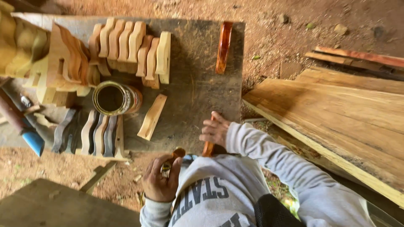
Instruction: Applying varnish or stain to small wooden furniture components using a paintbrush.
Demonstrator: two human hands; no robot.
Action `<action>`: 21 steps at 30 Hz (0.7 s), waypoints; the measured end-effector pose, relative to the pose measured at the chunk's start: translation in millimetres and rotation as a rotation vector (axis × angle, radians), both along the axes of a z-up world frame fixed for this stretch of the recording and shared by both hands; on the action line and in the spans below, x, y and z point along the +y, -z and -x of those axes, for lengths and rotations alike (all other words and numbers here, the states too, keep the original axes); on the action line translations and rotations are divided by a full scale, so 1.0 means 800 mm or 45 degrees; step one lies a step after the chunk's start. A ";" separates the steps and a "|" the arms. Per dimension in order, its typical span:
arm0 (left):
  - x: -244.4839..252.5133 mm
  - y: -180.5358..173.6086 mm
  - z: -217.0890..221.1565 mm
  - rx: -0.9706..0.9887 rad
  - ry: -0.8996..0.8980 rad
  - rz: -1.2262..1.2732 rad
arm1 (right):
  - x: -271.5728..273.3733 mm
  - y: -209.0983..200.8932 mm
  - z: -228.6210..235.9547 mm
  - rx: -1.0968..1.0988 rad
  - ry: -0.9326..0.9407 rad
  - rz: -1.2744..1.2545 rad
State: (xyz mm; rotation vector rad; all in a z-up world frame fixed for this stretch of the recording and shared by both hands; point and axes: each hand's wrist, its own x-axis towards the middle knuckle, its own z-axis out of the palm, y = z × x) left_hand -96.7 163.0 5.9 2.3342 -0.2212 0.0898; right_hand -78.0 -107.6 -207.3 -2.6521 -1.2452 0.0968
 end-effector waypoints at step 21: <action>0.042 -0.002 0.041 0.126 -0.308 0.020 | -0.099 -0.249 -0.143 1.039 2.167 -1.012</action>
